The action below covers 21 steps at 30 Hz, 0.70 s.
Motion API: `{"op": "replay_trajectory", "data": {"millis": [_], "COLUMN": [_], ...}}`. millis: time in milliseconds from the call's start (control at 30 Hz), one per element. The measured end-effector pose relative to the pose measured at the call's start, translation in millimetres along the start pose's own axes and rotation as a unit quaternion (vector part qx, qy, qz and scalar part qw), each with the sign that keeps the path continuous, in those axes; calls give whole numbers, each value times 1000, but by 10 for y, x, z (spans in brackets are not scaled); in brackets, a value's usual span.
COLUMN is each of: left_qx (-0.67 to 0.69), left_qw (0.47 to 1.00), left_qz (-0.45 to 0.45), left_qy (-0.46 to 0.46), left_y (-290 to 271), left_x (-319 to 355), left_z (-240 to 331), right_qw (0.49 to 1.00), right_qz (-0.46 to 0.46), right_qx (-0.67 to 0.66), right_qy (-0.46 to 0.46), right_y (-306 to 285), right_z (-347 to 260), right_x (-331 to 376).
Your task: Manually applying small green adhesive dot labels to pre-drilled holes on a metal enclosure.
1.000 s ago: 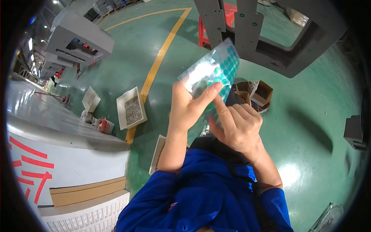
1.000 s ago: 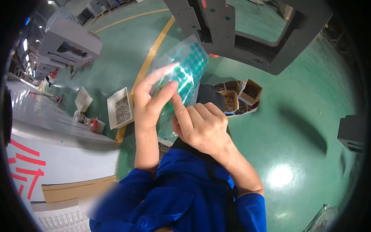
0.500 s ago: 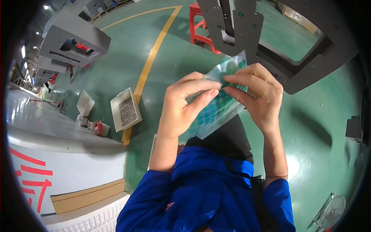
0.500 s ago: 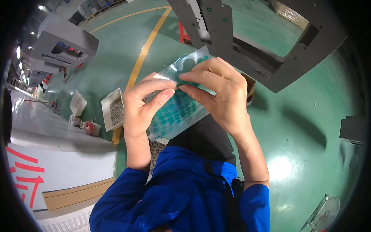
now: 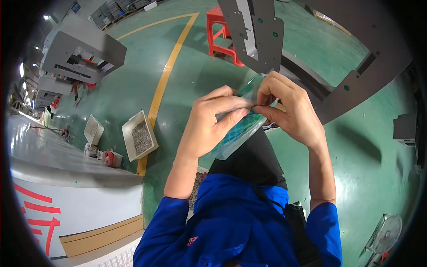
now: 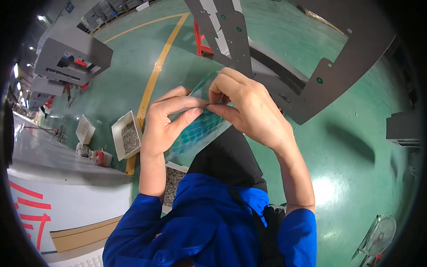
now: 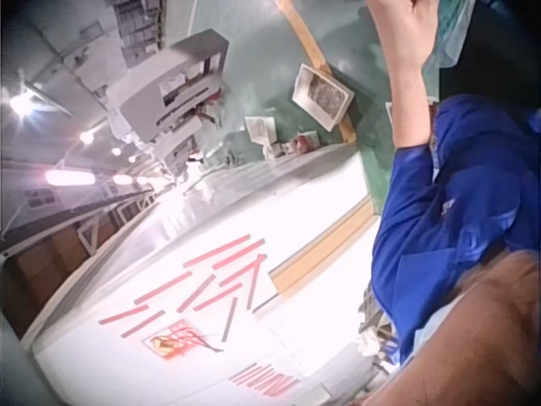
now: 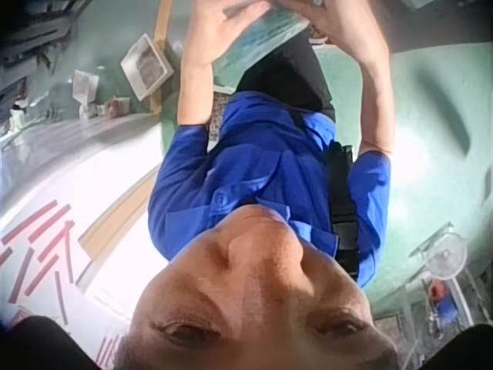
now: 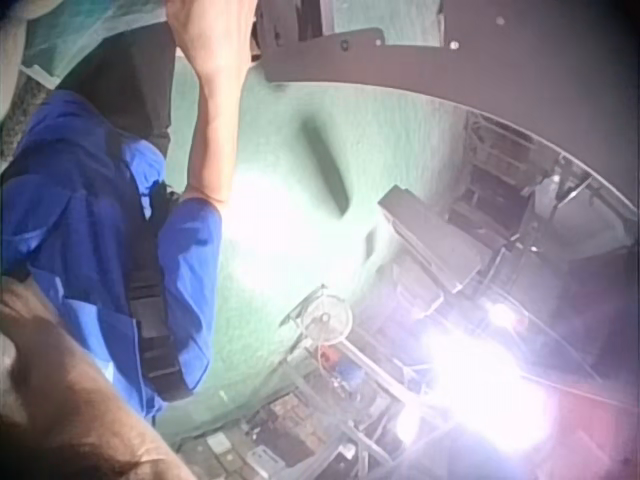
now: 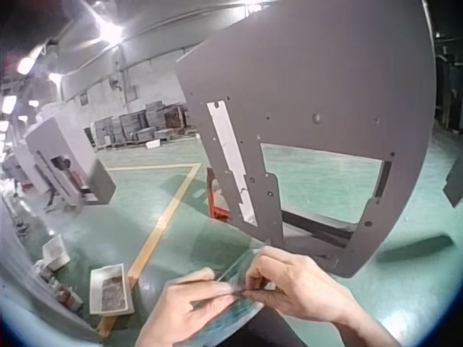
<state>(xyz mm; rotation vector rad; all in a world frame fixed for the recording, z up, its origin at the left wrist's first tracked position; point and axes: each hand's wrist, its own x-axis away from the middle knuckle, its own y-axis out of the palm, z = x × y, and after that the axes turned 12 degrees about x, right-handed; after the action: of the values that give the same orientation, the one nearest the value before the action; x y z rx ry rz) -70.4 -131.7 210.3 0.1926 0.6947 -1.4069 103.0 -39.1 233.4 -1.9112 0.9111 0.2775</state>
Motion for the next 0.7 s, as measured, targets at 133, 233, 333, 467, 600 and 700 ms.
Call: {"op": "replay_trajectory", "data": {"millis": [133, 233, 333, 467, 600, 700], "left_qx": [17, 50, 126, 187, 160, 54], "left_qw": [1000, 998, 986, 974, 963, 951], "left_qz": [-10, -14, -46, -75, -169, -241], "left_qy": [-12, -43, -96, -102, -133, -186], "left_y": [0, 18, -20, -173, -382, -234], "left_x": [-27, -60, -196, -554, -1126, -1640], "left_z": [-7, -46, -190, -525, -1075, -1332], "right_qw": [999, 996, 993, 984, 951, 938], "right_qz": [46, 54, 68, 148, 283, 337], "right_qx": [25, 58, 89, 97, 121, 77], "right_qy": [-7, -36, -29, -27, -10, 34], "right_y": [30, -10, -43, -198, -593, -802], "right_z": [5, 58, 88, 122, 221, 304], "right_x": [41, 53, 13, 7, 81, 149]}}
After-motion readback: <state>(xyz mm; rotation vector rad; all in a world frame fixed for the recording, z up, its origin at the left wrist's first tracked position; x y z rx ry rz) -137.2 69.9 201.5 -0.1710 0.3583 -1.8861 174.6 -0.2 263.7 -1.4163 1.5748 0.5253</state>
